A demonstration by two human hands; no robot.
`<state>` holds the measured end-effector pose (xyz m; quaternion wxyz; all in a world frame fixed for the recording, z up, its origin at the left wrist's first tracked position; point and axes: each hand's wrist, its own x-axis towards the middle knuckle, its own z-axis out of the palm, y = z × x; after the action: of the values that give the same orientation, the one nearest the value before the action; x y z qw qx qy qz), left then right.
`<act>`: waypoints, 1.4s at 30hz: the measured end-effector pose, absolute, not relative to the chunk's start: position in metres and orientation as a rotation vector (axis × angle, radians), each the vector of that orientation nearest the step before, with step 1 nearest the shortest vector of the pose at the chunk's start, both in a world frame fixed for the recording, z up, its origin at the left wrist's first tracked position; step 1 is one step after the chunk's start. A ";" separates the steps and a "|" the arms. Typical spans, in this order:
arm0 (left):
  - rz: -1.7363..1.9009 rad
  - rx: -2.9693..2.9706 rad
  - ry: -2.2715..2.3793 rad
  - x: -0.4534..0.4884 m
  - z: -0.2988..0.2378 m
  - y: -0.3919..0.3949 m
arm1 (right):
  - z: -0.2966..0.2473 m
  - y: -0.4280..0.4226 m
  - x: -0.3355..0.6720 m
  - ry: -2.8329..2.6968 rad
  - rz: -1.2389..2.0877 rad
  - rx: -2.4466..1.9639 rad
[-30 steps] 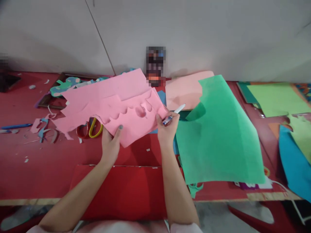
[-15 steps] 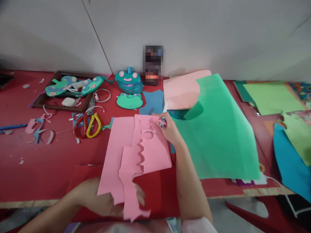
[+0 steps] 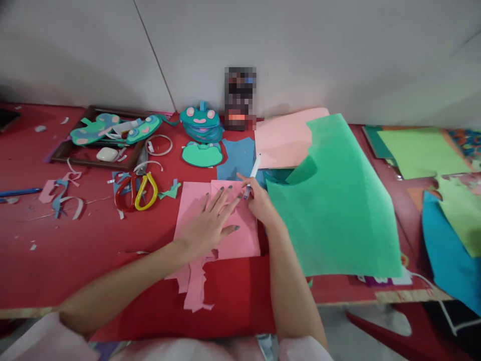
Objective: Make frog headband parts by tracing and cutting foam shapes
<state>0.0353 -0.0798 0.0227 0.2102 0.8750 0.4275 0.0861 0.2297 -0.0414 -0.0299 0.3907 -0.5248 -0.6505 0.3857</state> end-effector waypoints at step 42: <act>0.114 2.771 1.025 0.029 -0.002 -0.083 | -0.024 -0.025 0.181 -0.787 0.944 -1.286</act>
<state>0.0289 -0.0826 -0.0023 0.0925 0.9331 0.3453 0.0384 0.1810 -0.0251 -0.0237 0.6300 -0.5615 -0.3436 0.4122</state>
